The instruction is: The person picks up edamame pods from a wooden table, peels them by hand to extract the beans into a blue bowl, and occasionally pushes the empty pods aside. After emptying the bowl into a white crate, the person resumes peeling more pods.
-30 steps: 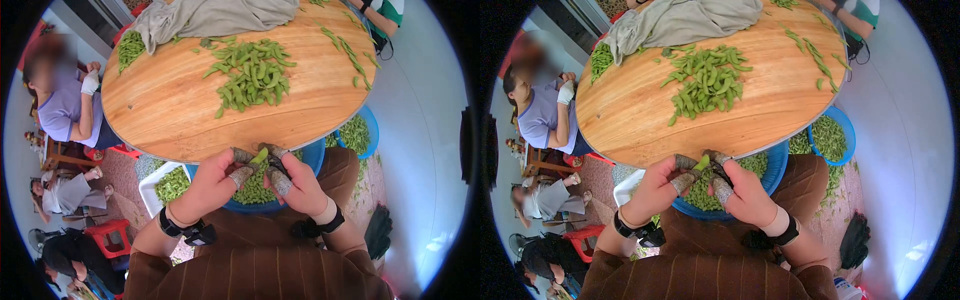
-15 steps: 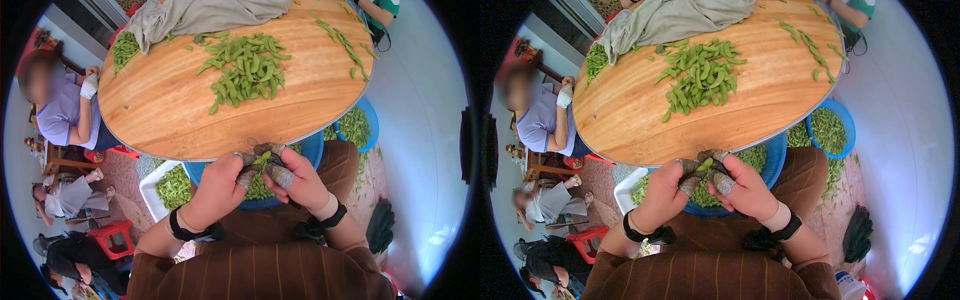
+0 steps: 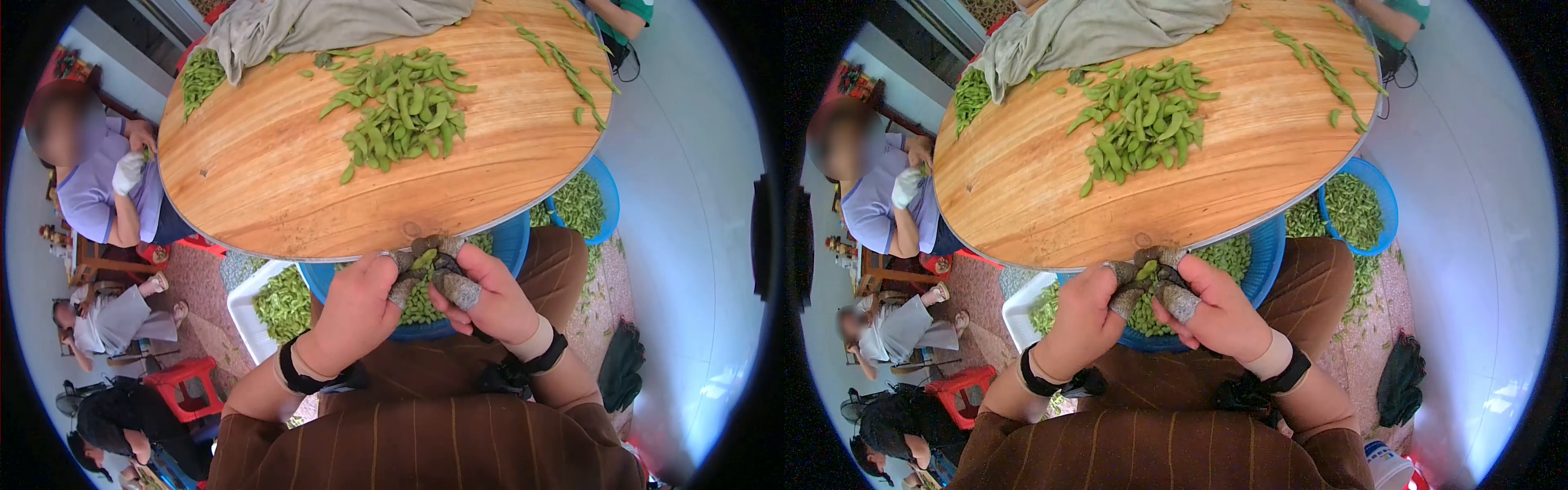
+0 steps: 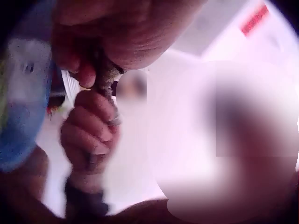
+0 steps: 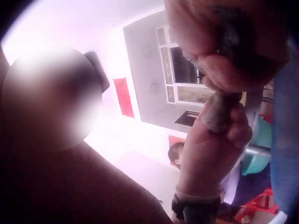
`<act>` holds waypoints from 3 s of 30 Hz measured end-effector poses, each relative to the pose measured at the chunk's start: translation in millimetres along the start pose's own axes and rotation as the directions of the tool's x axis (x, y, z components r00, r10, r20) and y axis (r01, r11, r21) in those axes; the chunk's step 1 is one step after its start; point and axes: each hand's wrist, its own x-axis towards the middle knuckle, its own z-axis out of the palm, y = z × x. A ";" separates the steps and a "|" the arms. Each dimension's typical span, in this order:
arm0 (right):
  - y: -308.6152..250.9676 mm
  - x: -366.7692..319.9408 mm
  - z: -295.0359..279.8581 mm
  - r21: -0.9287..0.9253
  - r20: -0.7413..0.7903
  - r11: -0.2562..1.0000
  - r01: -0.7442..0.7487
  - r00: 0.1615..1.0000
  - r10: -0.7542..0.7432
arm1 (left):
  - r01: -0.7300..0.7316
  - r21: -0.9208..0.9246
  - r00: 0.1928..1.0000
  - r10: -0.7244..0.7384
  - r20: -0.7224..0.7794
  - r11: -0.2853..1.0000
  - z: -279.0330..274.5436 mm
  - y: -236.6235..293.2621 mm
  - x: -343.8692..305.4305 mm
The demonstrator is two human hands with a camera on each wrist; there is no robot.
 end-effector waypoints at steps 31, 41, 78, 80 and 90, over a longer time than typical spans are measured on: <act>27.3 -0.1 -4.0 -0.777 -0.060 0.589 0.223 0.905 -0.422 | 0.339 -0.421 0.913 -0.186 0.364 0.841 -9.4 -2.3 -15.6; 40.4 9.7 2.7 -0.970 0.130 0.122 0.211 0.872 -0.472 | 0.175 -0.196 0.938 -0.103 0.331 0.965 -1.8 -12.0 -19.9; 6.8 3.3 6.5 -0.381 -0.193 0.924 -0.035 0.980 -0.043 | 0.397 -0.844 0.902 -0.325 0.285 0.360 -29.5 -9.6 9.4; 6.5 5.8 6.6 -0.274 -0.182 0.961 0.029 0.980 -0.081 | 0.295 -0.872 0.941 -0.278 0.194 0.391 -14.0 -7.4 1.5; 2.5 0.8 8.8 -0.424 -0.160 0.901 0.085 0.973 -0.167 | 0.047 -0.172 0.999 -0.045 0.017 0.984 -10.8 1.7 -8.4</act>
